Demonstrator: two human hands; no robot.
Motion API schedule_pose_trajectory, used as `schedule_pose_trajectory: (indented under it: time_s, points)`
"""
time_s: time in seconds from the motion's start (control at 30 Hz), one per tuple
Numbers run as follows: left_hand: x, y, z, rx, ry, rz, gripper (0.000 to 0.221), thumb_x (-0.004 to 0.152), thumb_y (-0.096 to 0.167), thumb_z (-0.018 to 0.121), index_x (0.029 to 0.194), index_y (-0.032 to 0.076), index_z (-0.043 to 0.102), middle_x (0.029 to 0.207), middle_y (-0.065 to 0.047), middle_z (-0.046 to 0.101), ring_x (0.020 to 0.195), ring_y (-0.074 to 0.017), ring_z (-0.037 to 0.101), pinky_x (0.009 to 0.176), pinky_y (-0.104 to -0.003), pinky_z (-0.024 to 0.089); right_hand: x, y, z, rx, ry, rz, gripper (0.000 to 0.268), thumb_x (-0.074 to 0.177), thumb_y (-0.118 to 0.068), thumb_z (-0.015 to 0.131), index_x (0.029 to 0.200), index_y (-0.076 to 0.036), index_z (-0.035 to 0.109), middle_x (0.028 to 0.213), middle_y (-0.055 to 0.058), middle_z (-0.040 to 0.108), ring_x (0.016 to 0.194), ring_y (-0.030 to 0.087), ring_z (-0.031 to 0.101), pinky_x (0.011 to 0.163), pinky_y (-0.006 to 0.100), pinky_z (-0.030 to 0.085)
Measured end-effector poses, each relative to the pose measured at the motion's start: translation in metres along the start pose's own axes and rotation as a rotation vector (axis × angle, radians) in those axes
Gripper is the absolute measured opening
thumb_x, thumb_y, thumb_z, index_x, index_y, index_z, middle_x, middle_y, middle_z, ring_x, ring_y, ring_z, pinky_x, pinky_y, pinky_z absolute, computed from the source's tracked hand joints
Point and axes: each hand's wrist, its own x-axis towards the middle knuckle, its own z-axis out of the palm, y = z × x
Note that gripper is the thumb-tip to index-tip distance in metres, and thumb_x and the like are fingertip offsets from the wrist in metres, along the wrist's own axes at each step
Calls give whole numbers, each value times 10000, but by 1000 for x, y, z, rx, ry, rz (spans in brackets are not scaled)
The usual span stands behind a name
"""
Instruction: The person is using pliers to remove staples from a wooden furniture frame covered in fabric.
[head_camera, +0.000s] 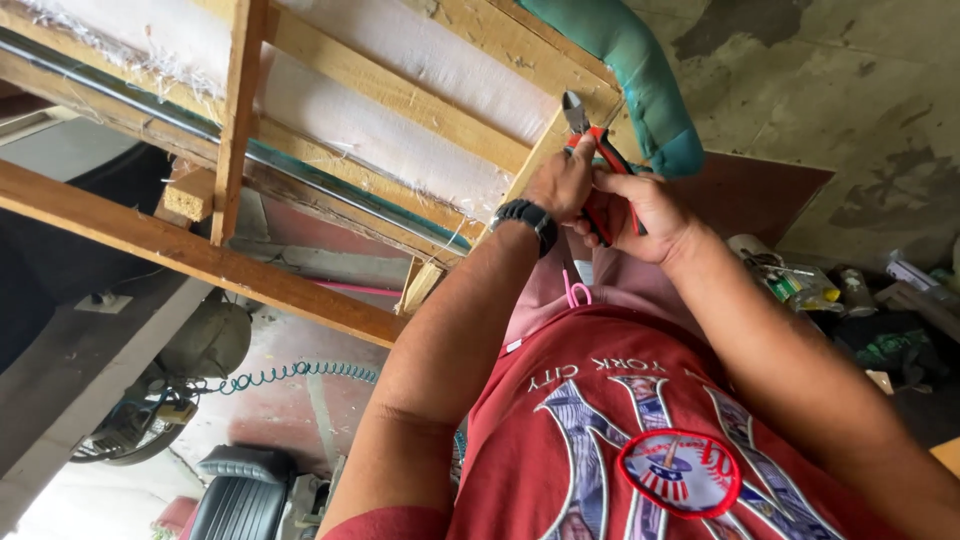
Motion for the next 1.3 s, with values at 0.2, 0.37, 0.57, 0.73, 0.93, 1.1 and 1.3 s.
schedule_pose_trajectory:
  time_s: [0.2, 0.37, 0.57, 0.73, 0.93, 1.1, 1.3]
  points:
    - [16, -30, 11, 224, 62, 80, 803, 852, 773, 366, 1041, 60, 684, 1109, -275, 716, 1179, -433, 657, 1010, -540, 500, -2, -16, -11, -340, 53, 32, 90, 914, -153, 609, 954, -115, 680, 766, 179, 683, 638, 344, 714, 469, 414, 554]
    - [13, -57, 16, 120, 77, 156, 687, 809, 774, 534, 890, 99, 633, 887, -210, 732, 1073, -404, 698, 925, -458, 533, -21, -28, 22, -955, 176, -268, 83, 800, 3, 588, 788, -73, 619, 545, 47, 508, 431, 205, 544, 344, 275, 387]
    - [9, -59, 17, -8, 81, 163, 719, 739, 825, 609, 952, 147, 717, 862, -98, 742, 1015, -315, 724, 917, -389, 547, 3, -34, -21, -1669, 392, -111, 297, 810, -256, 591, 1096, -186, 625, 924, 68, 717, 981, 347, 712, 768, 520, 573]
    - [4, -56, 28, -38, 74, 194, 705, 773, 826, 562, 861, 142, 706, 772, -88, 703, 926, -310, 718, 856, -403, 551, 14, -37, -46, -1959, 322, -308, 442, 901, -431, 611, 1242, -156, 562, 1036, 169, 724, 1040, 395, 717, 820, 549, 580]
    - [-5, -50, 38, -244, 103, 151, 733, 924, 703, 454, 1289, 88, 613, 1286, -302, 647, 1327, -456, 542, 1130, -523, 425, -13, -18, -16, -870, 134, -36, 154, 874, -188, 610, 961, -69, 654, 817, 139, 654, 754, 304, 682, 603, 460, 553]
    - [-7, -38, 37, -221, 233, 229, 524, 1030, 509, 423, 1125, 26, 605, 1172, -372, 651, 1239, -535, 559, 1068, -590, 453, -9, -13, -25, -317, -39, 104, 300, 916, -184, 586, 1185, -57, 624, 1042, 182, 717, 846, 353, 738, 686, 579, 624]
    - [11, -29, 33, -126, 271, 183, 552, 992, 588, 384, 1052, 77, 584, 1158, -323, 678, 1231, -476, 591, 1052, -541, 473, 16, -26, -54, -268, -136, 102, 294, 970, -231, 539, 1160, -30, 639, 1052, 209, 727, 856, 382, 743, 688, 549, 604]
